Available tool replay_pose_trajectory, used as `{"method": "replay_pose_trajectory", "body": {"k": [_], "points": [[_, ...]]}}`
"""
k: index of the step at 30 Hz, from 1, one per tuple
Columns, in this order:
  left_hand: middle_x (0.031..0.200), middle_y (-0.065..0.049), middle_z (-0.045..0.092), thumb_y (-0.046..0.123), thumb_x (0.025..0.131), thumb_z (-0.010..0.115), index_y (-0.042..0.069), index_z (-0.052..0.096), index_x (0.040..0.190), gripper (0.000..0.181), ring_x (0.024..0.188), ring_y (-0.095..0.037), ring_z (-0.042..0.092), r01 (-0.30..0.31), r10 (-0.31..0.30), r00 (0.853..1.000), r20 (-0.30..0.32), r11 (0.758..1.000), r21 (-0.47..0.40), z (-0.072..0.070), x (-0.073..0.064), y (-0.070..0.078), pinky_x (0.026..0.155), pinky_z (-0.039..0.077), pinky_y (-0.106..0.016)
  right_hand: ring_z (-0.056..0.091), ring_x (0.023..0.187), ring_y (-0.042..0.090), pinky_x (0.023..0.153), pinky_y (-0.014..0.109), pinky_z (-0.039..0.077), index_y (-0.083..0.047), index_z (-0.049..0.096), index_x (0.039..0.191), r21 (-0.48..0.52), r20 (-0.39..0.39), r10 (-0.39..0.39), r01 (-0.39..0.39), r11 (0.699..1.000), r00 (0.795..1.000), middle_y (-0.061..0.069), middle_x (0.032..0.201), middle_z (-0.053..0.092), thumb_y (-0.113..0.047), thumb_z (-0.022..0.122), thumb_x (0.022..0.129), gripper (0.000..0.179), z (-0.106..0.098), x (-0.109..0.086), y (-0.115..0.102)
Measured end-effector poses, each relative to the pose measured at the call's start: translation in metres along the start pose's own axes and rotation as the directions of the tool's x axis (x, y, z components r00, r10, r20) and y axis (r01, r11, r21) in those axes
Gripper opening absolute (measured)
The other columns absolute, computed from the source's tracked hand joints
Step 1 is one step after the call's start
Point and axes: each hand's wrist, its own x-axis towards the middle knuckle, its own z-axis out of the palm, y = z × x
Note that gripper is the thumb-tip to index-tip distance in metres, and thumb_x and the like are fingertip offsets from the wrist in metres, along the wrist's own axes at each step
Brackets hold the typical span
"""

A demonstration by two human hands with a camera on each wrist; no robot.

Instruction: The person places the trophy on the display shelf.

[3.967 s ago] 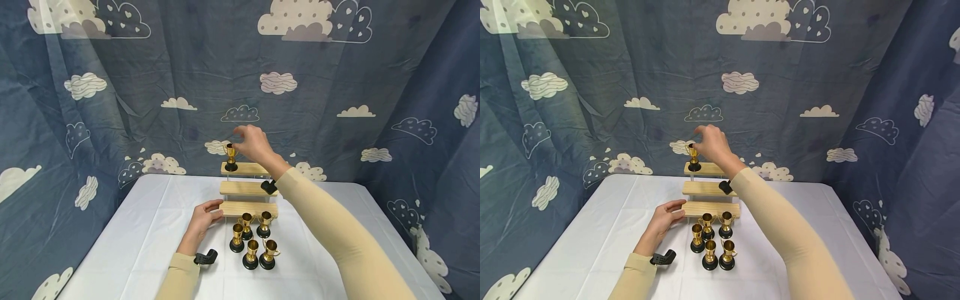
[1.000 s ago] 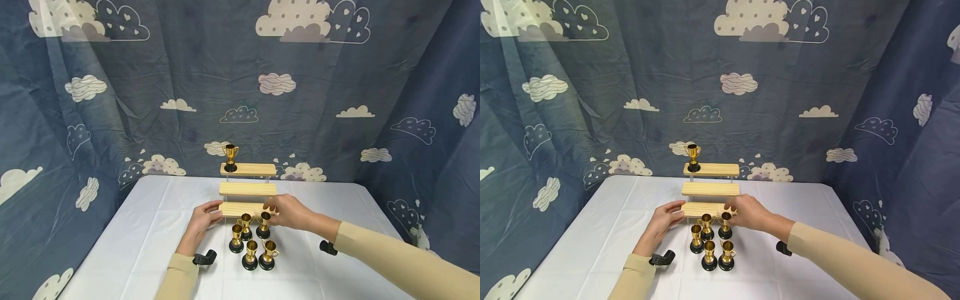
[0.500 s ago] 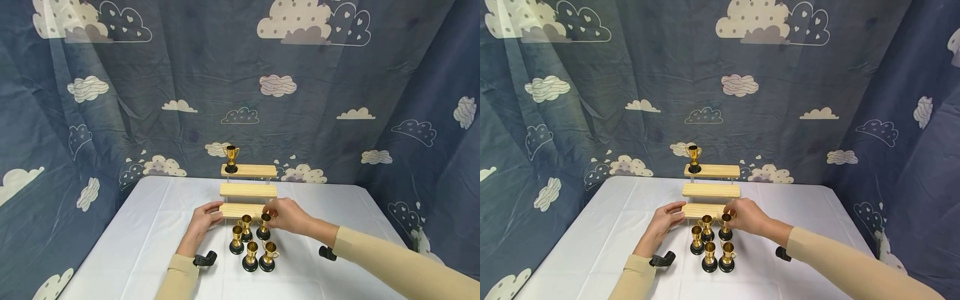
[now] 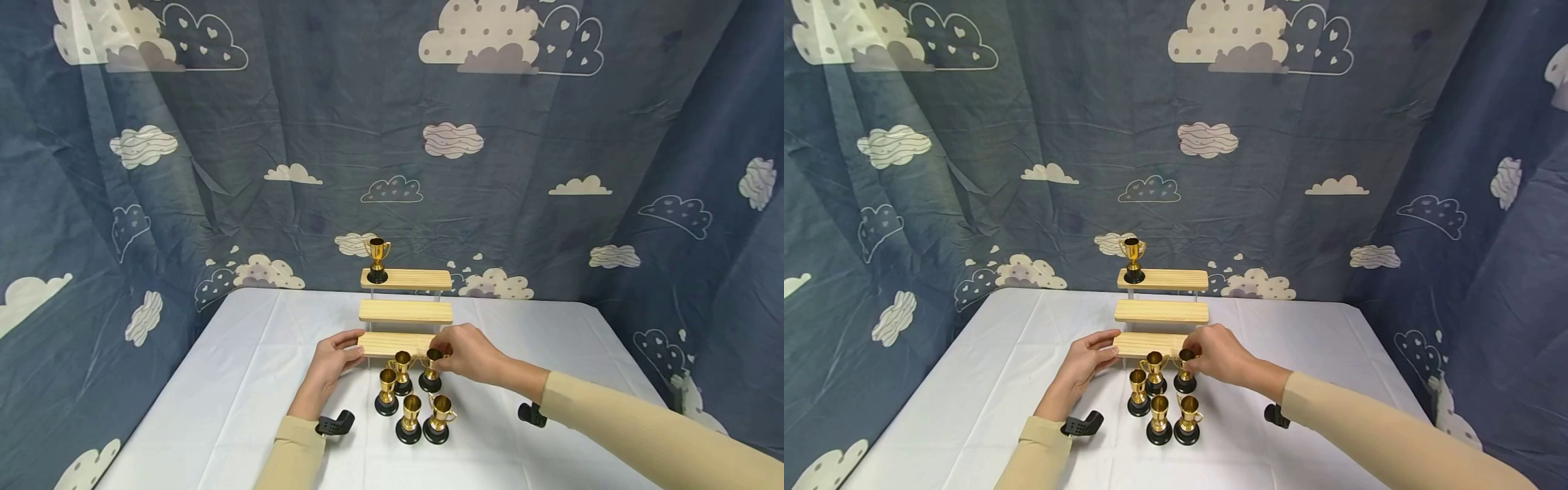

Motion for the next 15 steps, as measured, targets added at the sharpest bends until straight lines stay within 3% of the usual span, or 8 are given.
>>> {"method": "replay_pose_trajectory", "body": {"k": [15], "points": [[0.122,-0.023,0.064,-0.010,0.088,0.069,-0.002,0.066,0.128,0.041,0.092,-0.021,0.070,0.005,-0.005,1.000,-0.005,1.000,0.002,-0.0005,0.0014,-0.0014,0.084,0.061,-0.034,0.056,0.064,0.002,0.056,0.022,0.052,-0.010,0.077,0.091,-0.011,-0.004,-0.028,0.028,1.000,1.000,-0.011,0.073,0.065,-0.010,0.086,0.077,0.017,-0.0048,-0.0030,0.0008]]}}
